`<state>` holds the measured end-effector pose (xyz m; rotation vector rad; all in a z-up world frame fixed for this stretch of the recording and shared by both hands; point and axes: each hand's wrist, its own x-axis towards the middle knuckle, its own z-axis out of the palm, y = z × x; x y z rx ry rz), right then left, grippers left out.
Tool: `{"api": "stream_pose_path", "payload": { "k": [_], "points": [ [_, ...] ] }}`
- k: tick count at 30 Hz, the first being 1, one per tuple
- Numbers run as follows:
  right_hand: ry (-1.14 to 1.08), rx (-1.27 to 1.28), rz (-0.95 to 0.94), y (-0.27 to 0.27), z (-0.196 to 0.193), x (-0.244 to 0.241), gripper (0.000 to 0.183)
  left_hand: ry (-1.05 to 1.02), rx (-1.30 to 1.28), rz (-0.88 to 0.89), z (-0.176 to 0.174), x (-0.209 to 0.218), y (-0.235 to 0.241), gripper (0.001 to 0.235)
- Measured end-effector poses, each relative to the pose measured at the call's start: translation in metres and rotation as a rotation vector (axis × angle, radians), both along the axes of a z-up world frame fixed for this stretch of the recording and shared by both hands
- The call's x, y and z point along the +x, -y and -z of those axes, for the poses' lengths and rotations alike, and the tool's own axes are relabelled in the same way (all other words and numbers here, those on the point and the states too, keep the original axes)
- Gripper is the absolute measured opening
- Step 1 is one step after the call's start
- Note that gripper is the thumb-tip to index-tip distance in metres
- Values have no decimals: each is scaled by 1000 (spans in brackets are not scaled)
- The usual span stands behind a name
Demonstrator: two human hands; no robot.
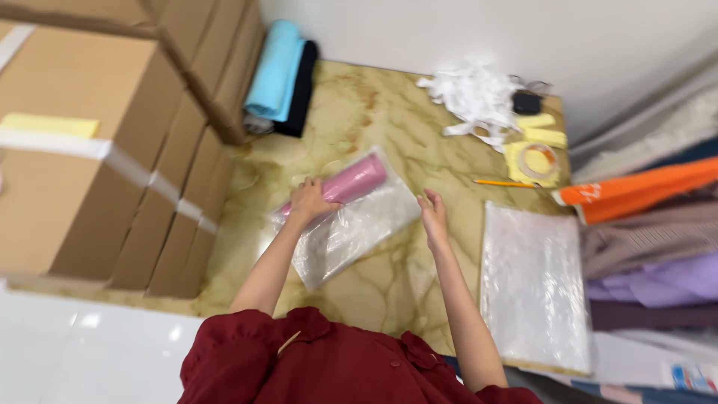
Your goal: The person places a rolled pink garment into a clear plastic bag and seals it. They then place the packaged item into a cardboard box, close the lid, and tie a white ribbon around the box to secure it.
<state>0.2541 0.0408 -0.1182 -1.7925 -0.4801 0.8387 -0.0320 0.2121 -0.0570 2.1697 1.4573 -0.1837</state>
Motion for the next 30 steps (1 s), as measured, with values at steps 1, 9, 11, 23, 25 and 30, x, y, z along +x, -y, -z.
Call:
{"api": "stream_pose_path", "payload": {
  "k": [1, 9, 11, 23, 25, 30],
  "points": [
    [-3, -2, -36, -13, 4, -13, 50, -3, -2, -36, -6, -25, 5, 100],
    [-45, 59, -374, -82, 19, -135, 38, -92, 145, -528, 20, -184, 38, 113],
    [-68, 83, -426, -89, -1, -162, 39, -109, 198, -489, -3, -185, 54, 108],
    [48, 239, -570, -100, -191, -164, 38, -32, 356, -57, -157, -188, 46, 67],
    [74, 254, -584, -104, -241, -170, 40, -1, 400, 11, -221, -193, 48, 62],
    [97, 359, -695, -116, -348, -207, 35, 151, 674, 218, -334, -225, 26, 57]
  ]
}}
